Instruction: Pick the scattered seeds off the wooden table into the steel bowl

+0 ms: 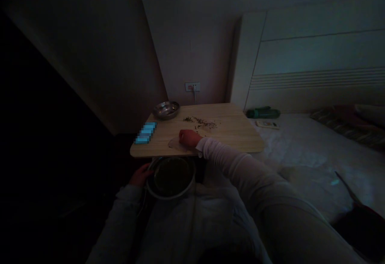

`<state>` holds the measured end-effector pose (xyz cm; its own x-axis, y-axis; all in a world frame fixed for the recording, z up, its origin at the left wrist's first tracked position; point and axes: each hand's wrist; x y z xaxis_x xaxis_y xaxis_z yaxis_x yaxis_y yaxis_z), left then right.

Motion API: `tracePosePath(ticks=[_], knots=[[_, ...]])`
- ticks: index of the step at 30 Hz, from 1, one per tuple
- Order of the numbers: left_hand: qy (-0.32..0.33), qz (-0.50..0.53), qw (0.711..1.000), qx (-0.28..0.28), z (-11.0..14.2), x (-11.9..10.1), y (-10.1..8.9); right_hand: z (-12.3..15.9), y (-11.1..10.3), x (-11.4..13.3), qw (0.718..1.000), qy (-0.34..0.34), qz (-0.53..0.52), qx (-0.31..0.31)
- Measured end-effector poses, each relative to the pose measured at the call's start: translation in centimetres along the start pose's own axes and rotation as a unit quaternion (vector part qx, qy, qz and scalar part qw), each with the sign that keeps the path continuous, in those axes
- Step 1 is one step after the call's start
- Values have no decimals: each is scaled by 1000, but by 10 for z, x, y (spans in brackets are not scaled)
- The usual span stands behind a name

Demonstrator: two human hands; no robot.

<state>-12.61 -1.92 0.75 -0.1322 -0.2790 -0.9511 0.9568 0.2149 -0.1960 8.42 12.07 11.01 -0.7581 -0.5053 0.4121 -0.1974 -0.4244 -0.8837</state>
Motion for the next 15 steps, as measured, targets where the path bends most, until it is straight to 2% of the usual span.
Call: tracePosePath(ticks=[2,9,15], knots=[[-5,21,1000,15,-2,2,-1,0,1,3,1000,-11,0,4],[-3,36,999,6,-3,4,3,1,9,11,998,-58,-12,16],[-9,45,999,-9,4,-9,6,15,15,20,989,-113,-58,71]])
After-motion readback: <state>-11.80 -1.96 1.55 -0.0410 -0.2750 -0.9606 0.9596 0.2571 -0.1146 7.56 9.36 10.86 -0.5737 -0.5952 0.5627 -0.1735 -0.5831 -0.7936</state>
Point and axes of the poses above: each hand's wrist, its own z-axis away from the middle knuckle, its own y-axis out of the palm, x = y × z, and after that the axes turned 10 degrees about x, right-handed
